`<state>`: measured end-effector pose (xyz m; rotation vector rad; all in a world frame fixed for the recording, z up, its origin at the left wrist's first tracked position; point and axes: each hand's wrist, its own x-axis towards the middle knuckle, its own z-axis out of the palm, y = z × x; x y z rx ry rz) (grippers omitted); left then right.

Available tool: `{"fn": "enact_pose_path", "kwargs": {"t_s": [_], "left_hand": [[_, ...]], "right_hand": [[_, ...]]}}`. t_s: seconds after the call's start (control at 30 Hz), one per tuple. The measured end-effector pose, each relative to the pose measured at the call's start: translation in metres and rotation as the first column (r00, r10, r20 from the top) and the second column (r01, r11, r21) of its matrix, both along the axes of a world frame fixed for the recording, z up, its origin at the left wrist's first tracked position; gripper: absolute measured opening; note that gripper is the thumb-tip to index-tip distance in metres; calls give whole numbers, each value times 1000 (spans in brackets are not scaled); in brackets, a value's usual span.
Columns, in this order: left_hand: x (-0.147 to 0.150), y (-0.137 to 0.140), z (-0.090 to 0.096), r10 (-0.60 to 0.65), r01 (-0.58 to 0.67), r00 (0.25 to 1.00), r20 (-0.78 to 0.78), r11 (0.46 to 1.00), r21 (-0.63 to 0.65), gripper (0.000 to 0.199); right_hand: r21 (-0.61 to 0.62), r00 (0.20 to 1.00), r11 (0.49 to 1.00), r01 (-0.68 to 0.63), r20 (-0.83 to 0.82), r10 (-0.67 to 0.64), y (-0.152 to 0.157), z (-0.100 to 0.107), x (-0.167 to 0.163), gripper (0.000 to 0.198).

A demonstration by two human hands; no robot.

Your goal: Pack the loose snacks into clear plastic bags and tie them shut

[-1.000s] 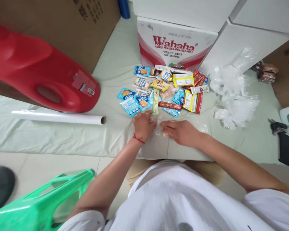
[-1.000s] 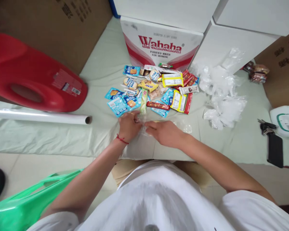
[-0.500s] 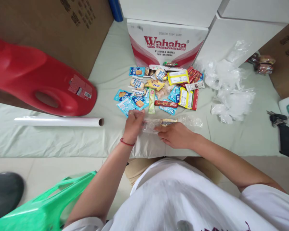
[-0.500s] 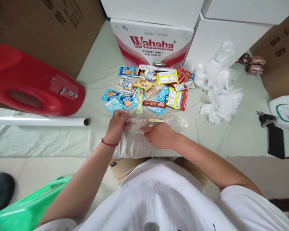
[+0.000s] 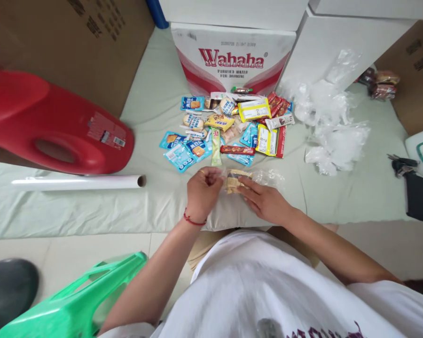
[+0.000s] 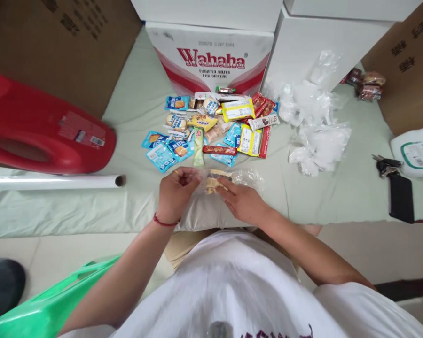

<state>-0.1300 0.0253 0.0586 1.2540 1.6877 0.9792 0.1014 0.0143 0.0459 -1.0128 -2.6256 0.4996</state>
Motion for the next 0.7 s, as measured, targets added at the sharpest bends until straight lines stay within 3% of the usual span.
{"fn": "enact_pose_path", "kwargs": {"t_s": [0.07, 0.13, 0.2, 0.23, 0.27, 0.33, 0.4, 0.47, 0.57, 0.63, 0.7], "left_hand": [[21, -6, 3, -149, 158, 983, -104, 983, 93, 28], [39, -13, 1, -262, 320, 916, -303, 934, 161, 36], [51, -20, -5, -282, 417, 818, -502, 891, 179, 43], [54, -23, -9, -267, 441, 771, -578, 879, 182, 45], [55, -25, -13, -251, 458, 733, -632, 869, 187, 47], [55, -30, -21, -220, 480, 689, -690, 853, 207, 49], [53, -32, -27, -199, 489, 672, -714, 843, 225, 50], [52, -33, -30, -188, 491, 665, -723, 839, 234, 51], [52, -33, -32, -179, 482, 671, -719, 843, 240, 51], [53, -33, -33, -168, 466, 683, -711, 850, 246, 51], [53, -33, -34, -160, 457, 689, -707, 853, 252, 51]], "right_hand": [[-48, 999, 999, 16, -37, -17, -2, -1, -1, 44], [-134, 990, 991, 1, -141, -20, -3, 4, 3, 36], [-256, 954, 966, 19, -283, -94, -2, 12, 16, 30], [-328, 916, 941, 88, -344, -205, 0, 17, 26, 29], [-396, 848, 895, 205, -384, -364, 4, 21, 36, 30], [-491, 630, 728, 478, -386, -674, 16, 26, 56, 36], [-542, 469, 571, 616, -330, -819, 32, 26, 68, 47], [-613, 507, 524, 591, -222, -833, 47, 21, 69, 58], [-719, 691, 506, 476, -49, -721, 52, 14, 57, 66], [-749, 756, 507, 427, -12, -655, 43, 12, 51, 56], [-774, 759, 503, 384, -46, -650, 26, 13, 52, 44]]}}
